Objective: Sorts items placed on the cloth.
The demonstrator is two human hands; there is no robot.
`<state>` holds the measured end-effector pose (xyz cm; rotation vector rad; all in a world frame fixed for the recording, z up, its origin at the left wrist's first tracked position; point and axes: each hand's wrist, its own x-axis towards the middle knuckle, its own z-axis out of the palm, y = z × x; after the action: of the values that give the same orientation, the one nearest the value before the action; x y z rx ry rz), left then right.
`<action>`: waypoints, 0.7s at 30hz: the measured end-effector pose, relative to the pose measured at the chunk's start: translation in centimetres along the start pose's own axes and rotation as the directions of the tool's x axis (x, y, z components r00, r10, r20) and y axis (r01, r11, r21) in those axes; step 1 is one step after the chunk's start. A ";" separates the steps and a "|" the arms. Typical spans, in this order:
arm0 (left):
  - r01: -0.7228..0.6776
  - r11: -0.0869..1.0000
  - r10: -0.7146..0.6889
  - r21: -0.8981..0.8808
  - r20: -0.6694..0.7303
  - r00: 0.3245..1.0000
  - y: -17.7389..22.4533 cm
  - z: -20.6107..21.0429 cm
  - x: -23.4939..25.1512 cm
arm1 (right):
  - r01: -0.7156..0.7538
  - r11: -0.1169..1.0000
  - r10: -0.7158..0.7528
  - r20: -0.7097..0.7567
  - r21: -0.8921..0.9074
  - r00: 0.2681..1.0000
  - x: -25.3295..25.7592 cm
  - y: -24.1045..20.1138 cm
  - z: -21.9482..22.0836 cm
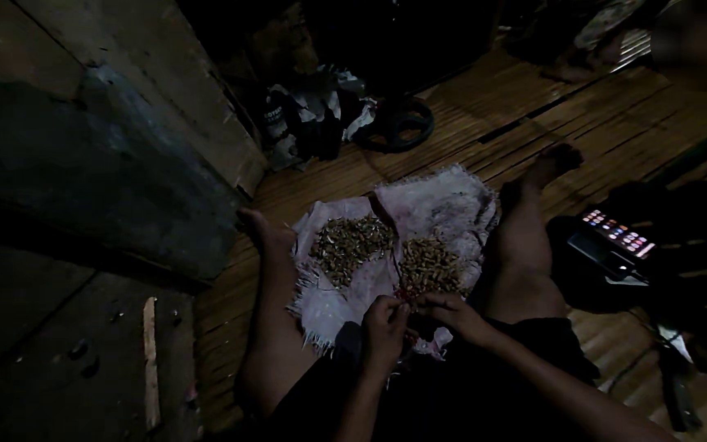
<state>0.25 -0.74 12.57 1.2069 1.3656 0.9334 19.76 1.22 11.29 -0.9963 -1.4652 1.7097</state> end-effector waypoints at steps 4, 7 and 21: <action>-0.012 0.992 0.012 0.124 -0.006 1.000 0.2 0.1 -0.1 | -0.072 0.994 0.067 -0.063 -0.085 0.996 0.0 -0.6 0.4; 0.035 0.997 -0.038 0.067 0.042 0.998 1.0 0.2 -0.3 | -0.055 0.995 0.051 -0.051 -0.081 0.997 0.2 -0.1 0.3; -0.010 0.973 0.012 0.229 -0.007 1.000 -0.2 0.4 -0.1 | 0.016 0.727 0.040 0.066 -0.686 0.997 0.3 -1.0 0.6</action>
<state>0.60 -0.93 12.37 1.3862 1.5060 0.8050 19.05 1.36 12.29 -1.3150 -2.2292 1.2041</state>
